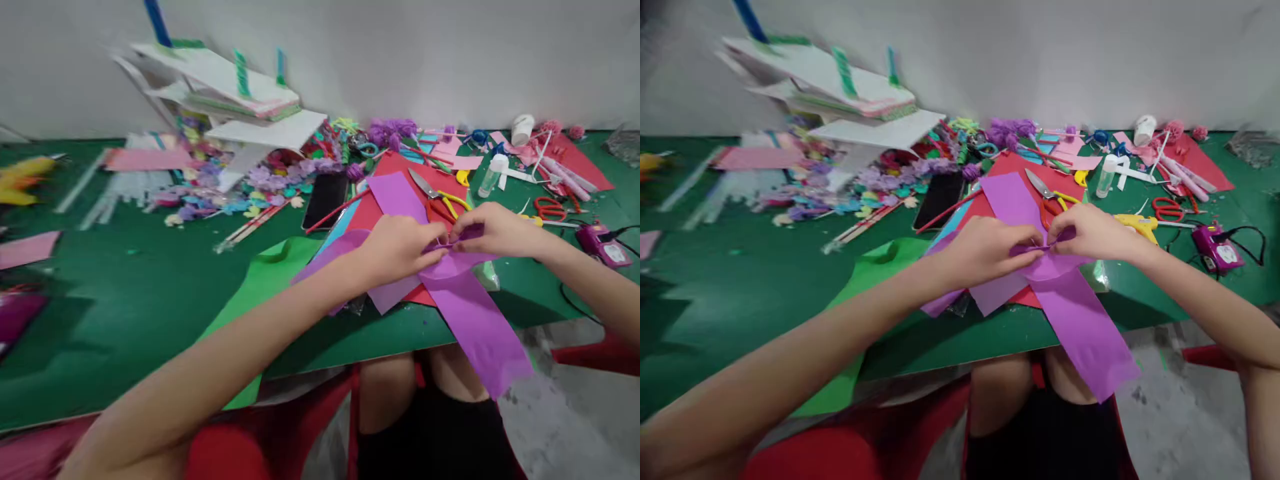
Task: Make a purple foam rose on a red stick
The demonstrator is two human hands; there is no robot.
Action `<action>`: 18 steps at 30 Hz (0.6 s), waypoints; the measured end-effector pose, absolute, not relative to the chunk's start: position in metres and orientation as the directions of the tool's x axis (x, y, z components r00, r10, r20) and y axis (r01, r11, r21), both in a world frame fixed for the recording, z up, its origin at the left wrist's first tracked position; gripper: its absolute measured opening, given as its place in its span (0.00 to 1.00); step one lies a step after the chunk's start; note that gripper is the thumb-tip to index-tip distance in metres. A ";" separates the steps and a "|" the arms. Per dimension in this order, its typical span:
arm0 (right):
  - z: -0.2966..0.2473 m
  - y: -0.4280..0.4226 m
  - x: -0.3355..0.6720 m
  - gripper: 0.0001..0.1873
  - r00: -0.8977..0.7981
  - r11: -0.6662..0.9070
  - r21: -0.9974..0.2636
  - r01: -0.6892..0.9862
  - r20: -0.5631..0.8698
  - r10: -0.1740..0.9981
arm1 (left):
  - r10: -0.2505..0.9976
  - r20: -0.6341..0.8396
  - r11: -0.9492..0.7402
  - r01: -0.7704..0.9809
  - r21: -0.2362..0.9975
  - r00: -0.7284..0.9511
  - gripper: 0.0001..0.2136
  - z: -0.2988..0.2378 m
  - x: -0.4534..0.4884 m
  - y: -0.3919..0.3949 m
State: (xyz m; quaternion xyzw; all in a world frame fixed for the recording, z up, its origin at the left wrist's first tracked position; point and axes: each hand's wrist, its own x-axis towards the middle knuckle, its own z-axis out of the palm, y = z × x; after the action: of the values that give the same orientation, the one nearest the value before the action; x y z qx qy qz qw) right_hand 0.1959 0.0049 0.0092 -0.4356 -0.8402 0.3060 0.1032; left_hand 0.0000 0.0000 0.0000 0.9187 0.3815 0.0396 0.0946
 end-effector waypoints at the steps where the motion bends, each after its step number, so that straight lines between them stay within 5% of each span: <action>1: 0.009 0.005 0.197 0.06 -0.605 0.438 -0.604 0.666 -0.093 0.791 | 0.694 0.012 -0.701 0.672 0.240 0.720 0.13 0.000 -0.001 0.003; 7: 0.011 0.003 0.198 0.06 -0.610 0.437 -0.619 0.653 -0.088 0.787 | 0.665 0.076 -0.667 0.545 0.509 0.743 0.09 0.001 -0.007 0.013; 11: 0.014 0.000 0.195 0.05 -0.548 0.423 -0.576 0.699 -0.052 0.835 | 0.626 -0.029 -0.537 0.457 0.709 0.780 0.08 0.006 -0.010 0.018; 18: 0.019 -0.007 0.195 0.01 -0.570 0.559 -0.405 0.723 0.107 0.815 | 0.563 -0.255 -0.361 0.511 0.780 0.786 0.06 0.017 -0.022 0.025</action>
State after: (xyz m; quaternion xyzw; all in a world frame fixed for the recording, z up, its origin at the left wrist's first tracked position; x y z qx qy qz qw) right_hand 0.1945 -0.0067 0.0194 -0.4411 -0.8714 0.1603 0.1426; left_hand -0.0220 0.0249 0.0172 0.8244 0.3256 0.0280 0.4622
